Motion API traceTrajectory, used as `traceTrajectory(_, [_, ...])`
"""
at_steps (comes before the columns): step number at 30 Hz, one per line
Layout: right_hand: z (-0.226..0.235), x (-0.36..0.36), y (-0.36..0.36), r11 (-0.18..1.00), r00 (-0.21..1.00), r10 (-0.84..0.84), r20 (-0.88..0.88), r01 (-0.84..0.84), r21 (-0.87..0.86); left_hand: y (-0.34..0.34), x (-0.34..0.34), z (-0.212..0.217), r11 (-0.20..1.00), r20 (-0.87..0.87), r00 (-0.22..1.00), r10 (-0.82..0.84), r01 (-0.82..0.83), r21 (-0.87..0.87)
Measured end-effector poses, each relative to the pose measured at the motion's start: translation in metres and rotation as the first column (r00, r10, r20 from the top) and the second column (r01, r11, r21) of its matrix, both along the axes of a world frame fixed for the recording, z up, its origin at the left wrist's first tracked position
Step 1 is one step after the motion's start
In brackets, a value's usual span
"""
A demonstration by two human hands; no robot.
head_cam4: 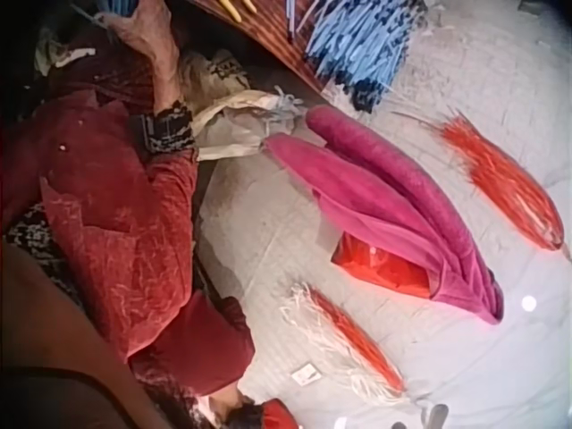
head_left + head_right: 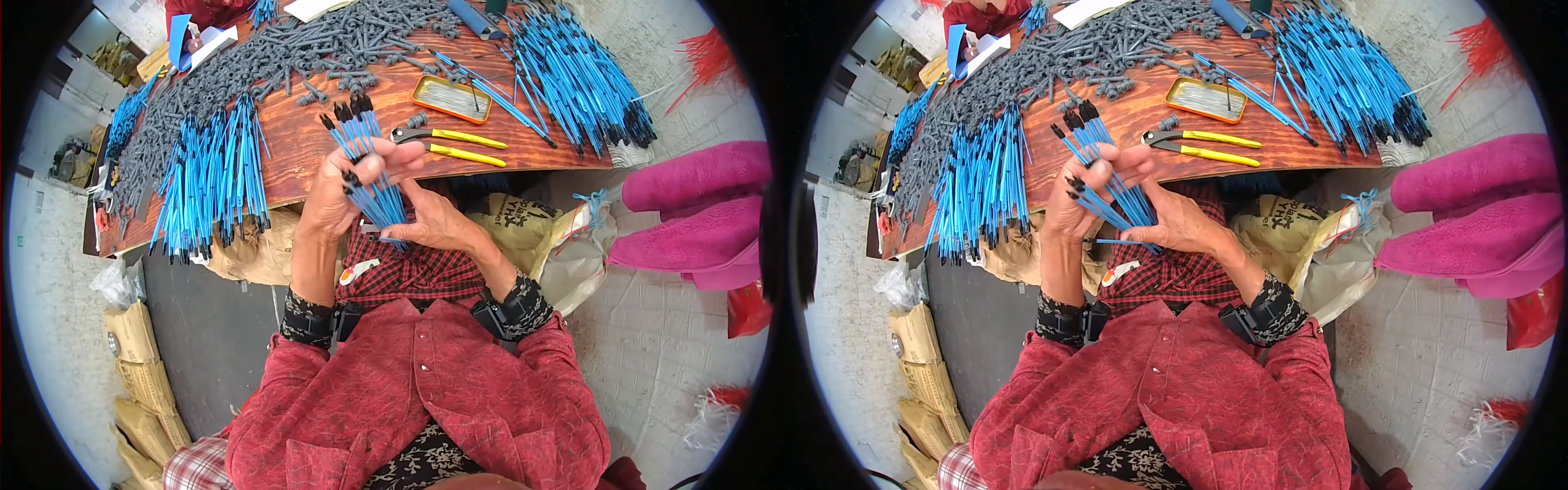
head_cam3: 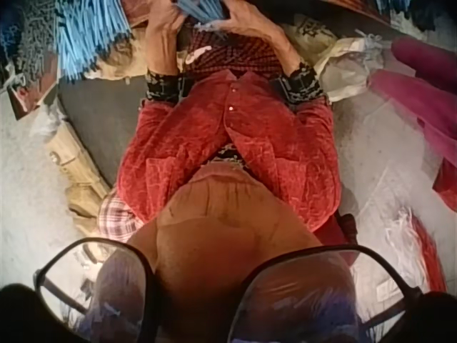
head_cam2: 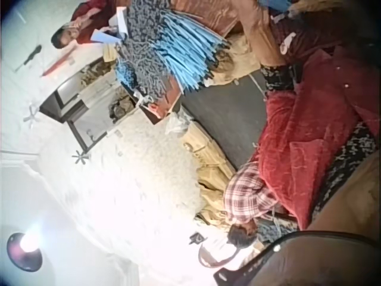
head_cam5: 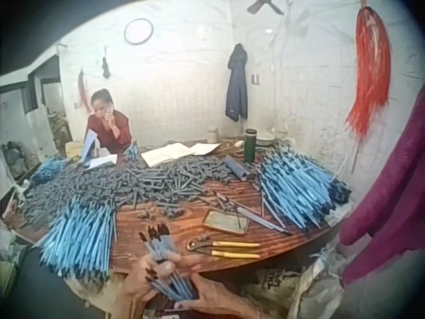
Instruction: Assembling blue cable bundles into black plastic mounting brackets on a production floor.
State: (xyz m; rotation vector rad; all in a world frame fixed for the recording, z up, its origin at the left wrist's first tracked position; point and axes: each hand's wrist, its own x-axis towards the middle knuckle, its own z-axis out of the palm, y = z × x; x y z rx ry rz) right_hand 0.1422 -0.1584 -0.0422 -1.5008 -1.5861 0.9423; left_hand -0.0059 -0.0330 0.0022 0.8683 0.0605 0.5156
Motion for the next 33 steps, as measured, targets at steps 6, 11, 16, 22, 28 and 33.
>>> traceTrajectory(6, [0.004, 0.005, -0.002, 0.990, 0.992, 0.026, 0.121, -0.043, 0.137, -0.012, -0.002, 0.006, 0.980, -0.088, 0.992, 0.090, -0.073, 0.183])
traceTrajectory(11, [0.022, 0.010, 0.002, 0.838, 0.983, -0.077, 0.169, -0.028, 0.545, -0.025, -0.006, 0.018, 0.970, -0.094, 0.995, 0.044, -0.020, 0.242])
traceTrajectory(16, [0.039, -0.009, -0.001, 0.937, 0.838, 0.303, -0.454, -0.176, 0.302, -0.034, -0.024, 0.025, 0.923, 0.033, 0.999, -0.001, -0.011, 0.384])
traceTrajectory(22, [0.020, 0.007, 0.020, 0.855, 0.985, 0.118, -0.126, -0.036, 0.517, -0.006, -0.011, 0.002, 0.821, 0.022, 0.959, 0.282, -0.253, 0.511])
traceTrajectory(28, [0.021, 0.098, 0.003, 0.761, 0.795, -0.581, 0.176, 0.454, 0.463, 0.023, -0.011, -0.007, 0.897, 0.045, 0.907, 0.418, -0.420, 0.137])
traceTrajectory(33, [-0.027, 0.204, -0.019, 0.570, 0.078, -0.769, 0.634, 0.531, 0.626, 0.021, -0.010, 0.000, 0.874, 0.086, 0.892, 0.443, -0.451, 0.179])
